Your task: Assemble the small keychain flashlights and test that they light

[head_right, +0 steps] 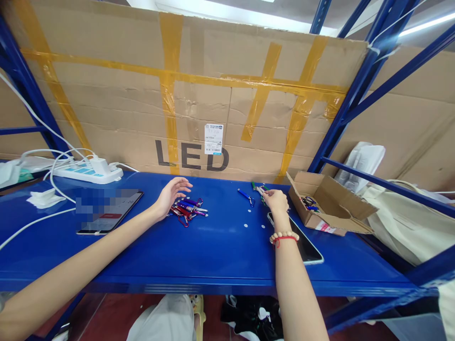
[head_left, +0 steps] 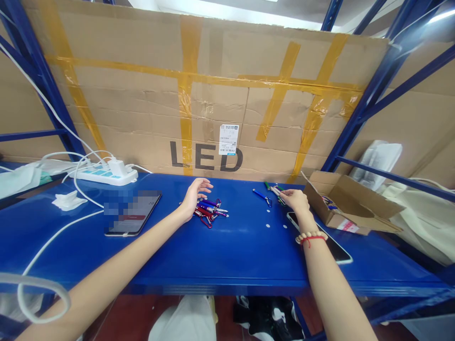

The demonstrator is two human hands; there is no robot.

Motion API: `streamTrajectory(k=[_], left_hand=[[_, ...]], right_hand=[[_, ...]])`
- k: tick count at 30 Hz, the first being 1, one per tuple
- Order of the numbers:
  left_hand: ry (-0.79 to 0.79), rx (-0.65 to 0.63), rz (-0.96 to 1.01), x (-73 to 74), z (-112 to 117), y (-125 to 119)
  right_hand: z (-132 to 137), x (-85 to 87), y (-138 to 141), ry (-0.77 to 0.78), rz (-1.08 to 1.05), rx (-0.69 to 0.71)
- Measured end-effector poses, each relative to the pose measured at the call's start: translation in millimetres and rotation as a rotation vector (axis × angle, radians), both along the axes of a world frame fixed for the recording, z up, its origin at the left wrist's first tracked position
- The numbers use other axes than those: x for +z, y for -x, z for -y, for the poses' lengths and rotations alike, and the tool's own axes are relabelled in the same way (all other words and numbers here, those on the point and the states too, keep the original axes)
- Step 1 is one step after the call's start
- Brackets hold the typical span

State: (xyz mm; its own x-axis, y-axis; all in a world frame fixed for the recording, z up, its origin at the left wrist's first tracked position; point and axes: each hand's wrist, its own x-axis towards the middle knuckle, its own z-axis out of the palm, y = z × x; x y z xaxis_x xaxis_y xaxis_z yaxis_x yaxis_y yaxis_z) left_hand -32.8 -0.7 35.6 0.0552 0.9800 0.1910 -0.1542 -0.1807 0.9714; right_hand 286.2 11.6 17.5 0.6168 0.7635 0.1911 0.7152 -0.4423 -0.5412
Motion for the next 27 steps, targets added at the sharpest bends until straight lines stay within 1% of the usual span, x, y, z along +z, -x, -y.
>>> streamTrajectory(k=[3, 11, 15, 18, 23, 27], left_hand=[[0.004, 0.007, 0.016, 0.8, 0, 0], [0.013, 0.013, 0.004, 1.8, 1, 0], [-0.002, 0.013, -0.008, 1.8, 0, 0], [-0.008, 0.012, -0.003, 2.3, 1, -1], [-0.043, 0.001, 0.006, 3.8, 2, -2], [-0.049, -0.020, 0.024, 4.8, 1, -2]], right_hand=[[-2, -2.1, 0, 0.012, -0.009, 0.008], [-8, -8.7, -3, 0.056, 0.063, 0.068], [-11, -11.5, -3, 0.019, 0.132, 0.081], [-15, -12.7, 1, -0.011, 0.189, 0.129], [-34, -13.4, 16, -0.016, 0.289, 0.198], [-56, -13.3, 23, 0.001, 0.351, 0.214]])
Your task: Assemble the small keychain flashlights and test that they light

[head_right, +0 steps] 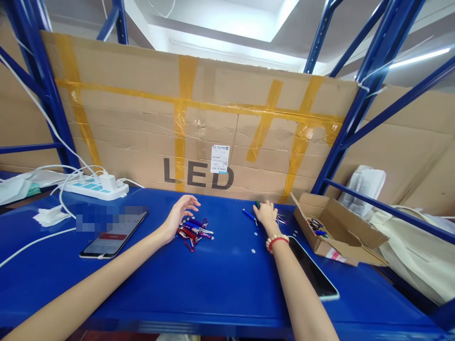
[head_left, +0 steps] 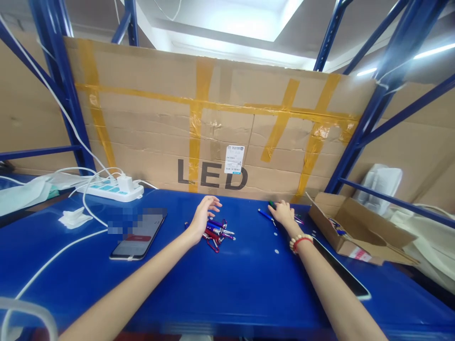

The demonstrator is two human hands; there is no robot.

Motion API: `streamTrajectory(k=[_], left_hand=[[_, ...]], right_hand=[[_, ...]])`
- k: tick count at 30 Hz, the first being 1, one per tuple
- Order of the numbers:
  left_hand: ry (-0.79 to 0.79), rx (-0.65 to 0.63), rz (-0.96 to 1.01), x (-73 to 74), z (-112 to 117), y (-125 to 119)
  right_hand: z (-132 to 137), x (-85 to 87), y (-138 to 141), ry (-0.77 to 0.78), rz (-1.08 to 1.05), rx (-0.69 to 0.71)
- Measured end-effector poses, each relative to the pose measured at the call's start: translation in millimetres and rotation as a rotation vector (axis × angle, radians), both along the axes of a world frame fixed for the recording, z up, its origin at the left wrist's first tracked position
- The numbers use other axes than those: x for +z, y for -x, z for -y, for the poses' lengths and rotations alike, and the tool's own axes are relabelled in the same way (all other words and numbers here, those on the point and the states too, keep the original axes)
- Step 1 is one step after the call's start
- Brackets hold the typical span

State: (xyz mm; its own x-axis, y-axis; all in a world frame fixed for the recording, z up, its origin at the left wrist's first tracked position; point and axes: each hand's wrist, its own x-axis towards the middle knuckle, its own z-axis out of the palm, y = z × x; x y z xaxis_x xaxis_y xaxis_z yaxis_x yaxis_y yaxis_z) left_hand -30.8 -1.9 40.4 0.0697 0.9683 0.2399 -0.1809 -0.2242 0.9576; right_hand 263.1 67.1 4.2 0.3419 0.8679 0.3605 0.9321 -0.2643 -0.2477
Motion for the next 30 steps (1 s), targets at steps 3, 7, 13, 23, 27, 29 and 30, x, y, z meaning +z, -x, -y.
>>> streamTrajectory(k=[3, 7, 13, 23, 27, 29, 30], left_hand=[[-0.009, 0.006, 0.012, -0.8, -1, 0], [-0.036, -0.018, -0.013, -2.9, 0, 0], [-0.081, -0.051, -0.171, -2.2, 7, -2], [-0.202, -0.182, -0.362, -9.1, 11, -5], [-0.229, -0.178, -0.411, -9.8, 12, -4], [-0.227, -0.140, -0.429, -10.4, 12, -5], [-0.221, -0.123, -0.441, -11.0, 13, -6]], right_hand=[[-9, 1.5, -2, 0.006, 0.005, -0.015], [-8, 6.0, -10, 0.001, -0.042, 0.047], [14, 19.8, -1, -0.025, -0.272, 0.433], [62, 40.9, 63, 0.305, -0.783, 1.119], [68, 38.6, 78, 0.250, -0.819, 1.112], [70, 36.0, 86, 0.127, -0.834, 1.049], [70, 34.9, 89, 0.071, -0.835, 1.030]])
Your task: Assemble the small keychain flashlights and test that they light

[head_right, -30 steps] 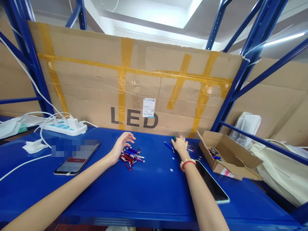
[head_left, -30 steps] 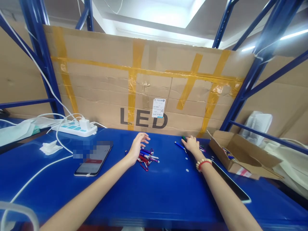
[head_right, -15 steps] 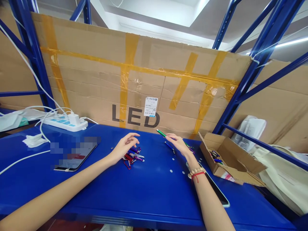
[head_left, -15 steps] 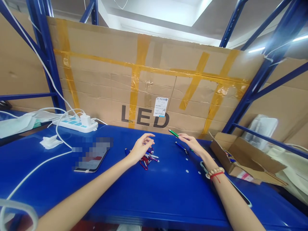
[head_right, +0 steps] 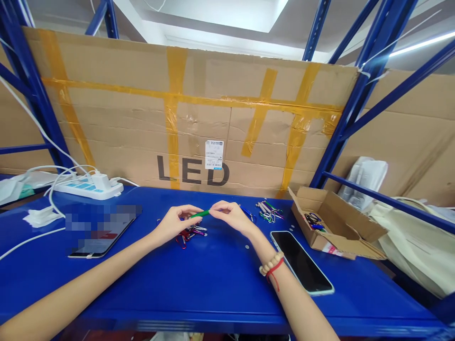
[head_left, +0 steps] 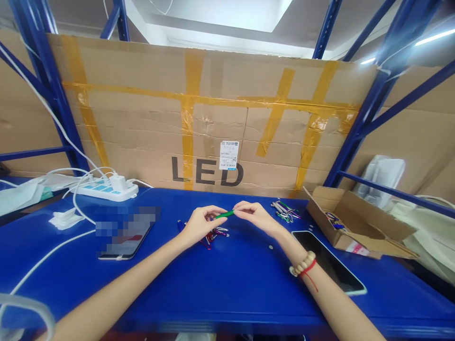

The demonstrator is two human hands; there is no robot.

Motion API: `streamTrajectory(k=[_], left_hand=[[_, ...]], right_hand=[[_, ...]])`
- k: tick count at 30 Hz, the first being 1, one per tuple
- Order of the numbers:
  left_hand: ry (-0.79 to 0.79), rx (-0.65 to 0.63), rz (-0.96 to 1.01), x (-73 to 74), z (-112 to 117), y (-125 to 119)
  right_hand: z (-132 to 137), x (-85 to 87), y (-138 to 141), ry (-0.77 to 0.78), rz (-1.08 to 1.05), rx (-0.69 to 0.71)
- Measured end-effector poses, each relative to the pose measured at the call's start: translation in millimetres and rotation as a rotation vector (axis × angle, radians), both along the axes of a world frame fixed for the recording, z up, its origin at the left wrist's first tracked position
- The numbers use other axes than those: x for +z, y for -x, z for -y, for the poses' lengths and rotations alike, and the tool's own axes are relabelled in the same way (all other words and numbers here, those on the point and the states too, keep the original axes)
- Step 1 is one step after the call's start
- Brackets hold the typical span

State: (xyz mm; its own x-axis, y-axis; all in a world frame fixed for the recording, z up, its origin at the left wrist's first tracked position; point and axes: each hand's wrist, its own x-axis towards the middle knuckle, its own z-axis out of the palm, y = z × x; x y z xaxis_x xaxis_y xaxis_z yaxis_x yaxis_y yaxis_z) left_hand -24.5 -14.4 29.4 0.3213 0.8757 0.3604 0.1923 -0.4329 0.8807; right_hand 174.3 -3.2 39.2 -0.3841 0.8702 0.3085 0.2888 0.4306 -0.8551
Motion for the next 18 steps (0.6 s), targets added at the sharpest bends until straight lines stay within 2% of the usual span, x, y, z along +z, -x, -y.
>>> streamTrajectory(k=[3, 5, 7, 9, 11, 13, 15, 18], left_hand=[[0.034, 0.002, 0.006, -2.4, 1, -4], [0.076, -0.021, 0.050, -2.9, 2, -6], [0.108, -0.024, 0.096, -1.7, 4, -6], [0.128, -0.007, 0.131, 0.3, 5, -6], [0.143, 0.004, 0.159, 1.5, 5, -6], [0.152, -0.001, 0.169, 0.7, 4, -6], [0.159, -0.013, 0.167, -1.9, 3, -6], [0.172, -0.026, 0.168, -5.3, 1, -7]], right_hand=[[-5, -1.9, -2, -0.075, -0.014, -0.040], [-13, -3.0, -18, -0.137, 0.046, -0.168], [-22, -5.7, -45, -0.240, 0.203, -0.496], [-30, -10.8, -74, -0.256, 0.423, -0.828], [-36, -18.1, -96, -0.207, 0.615, -0.975], [-42, -26.8, -106, -0.174, 0.792, -1.001], [-47, -36.0, -106, -0.174, 0.923, -0.942], [-54, -46.3, -101, -0.187, 0.997, -0.841]])
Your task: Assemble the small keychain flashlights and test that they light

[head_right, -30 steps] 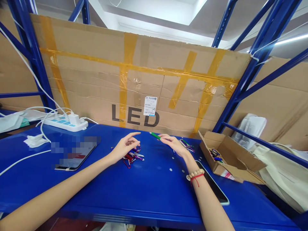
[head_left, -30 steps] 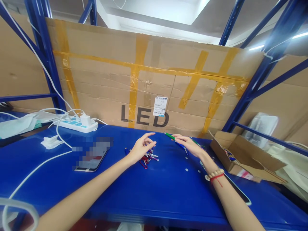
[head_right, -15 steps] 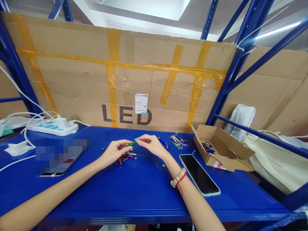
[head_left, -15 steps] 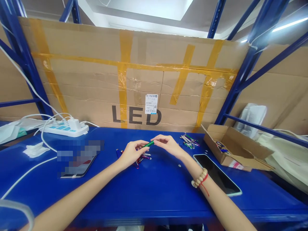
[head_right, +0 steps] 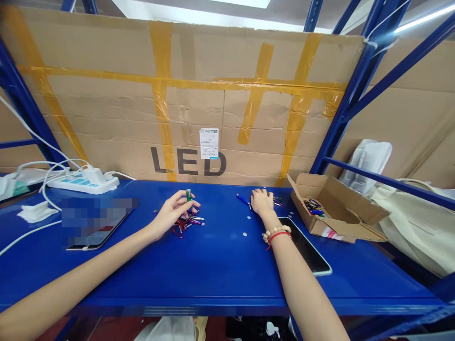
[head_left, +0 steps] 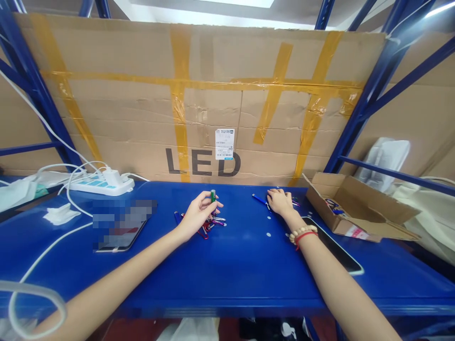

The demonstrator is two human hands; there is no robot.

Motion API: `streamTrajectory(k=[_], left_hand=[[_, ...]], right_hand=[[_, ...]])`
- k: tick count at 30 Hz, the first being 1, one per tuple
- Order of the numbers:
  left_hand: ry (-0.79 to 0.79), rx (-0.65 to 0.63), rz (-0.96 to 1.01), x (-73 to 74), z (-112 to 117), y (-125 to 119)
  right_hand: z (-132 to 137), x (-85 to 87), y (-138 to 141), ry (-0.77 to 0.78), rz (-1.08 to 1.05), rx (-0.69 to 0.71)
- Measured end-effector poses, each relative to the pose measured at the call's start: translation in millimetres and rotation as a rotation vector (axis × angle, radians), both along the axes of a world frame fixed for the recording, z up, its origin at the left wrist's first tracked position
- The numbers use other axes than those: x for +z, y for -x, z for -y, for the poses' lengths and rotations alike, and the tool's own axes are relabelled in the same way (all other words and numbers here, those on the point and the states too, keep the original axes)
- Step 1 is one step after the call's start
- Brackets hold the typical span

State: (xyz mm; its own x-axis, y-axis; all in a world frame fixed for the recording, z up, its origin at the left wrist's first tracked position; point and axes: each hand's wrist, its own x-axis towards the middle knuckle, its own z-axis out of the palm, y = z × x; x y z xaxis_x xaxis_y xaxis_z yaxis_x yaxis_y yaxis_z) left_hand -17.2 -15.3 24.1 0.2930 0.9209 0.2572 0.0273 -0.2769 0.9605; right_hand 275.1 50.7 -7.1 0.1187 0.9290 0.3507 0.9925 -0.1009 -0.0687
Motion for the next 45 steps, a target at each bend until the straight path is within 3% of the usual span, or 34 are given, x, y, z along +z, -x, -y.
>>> streamTrajectory(k=[3, 9, 16, 18, 22, 25, 28, 32, 36, 45], left_hand=[[-0.011, -0.006, -0.006, 0.1, 0, 0], [-0.046, -0.021, -0.055, 6.0, 4, 0], [-0.075, 0.009, -0.091, 7.4, 5, 0], [-0.106, -0.006, -0.120, 4.8, 4, 1], [-0.219, -0.051, -0.205, -1.9, -1, 3], [-0.238, -0.054, -0.232, -5.0, -4, 4], [-0.226, -0.053, -0.230, -5.2, -4, 4], [-0.226, -0.049, -0.229, -5.0, -3, 3], [-0.205, -0.044, -0.234, -8.1, -5, 3], [-0.175, -0.022, -0.185, -12.5, -5, 0]], right_hand=[[-3, -1.5, 1, 0.029, 0.005, 0.019], [3, 11.3, -2, 0.046, -0.068, -0.058], [16, 19.2, 4, -0.055, -0.228, -0.052], [21, 23.8, 14, -0.153, -0.410, 0.056], [40, 39.8, 59, -0.358, -0.861, 0.444], [62, 49.1, 99, -0.341, -0.958, 0.730], [79, 49.0, 124, -0.394, -0.853, 0.902], [81, 40.5, 131, -0.521, -0.614, 1.031], [76, 35.6, 127, -0.565, -0.449, 1.051], [82, 30.9, 130, -0.392, -0.420, 0.987]])
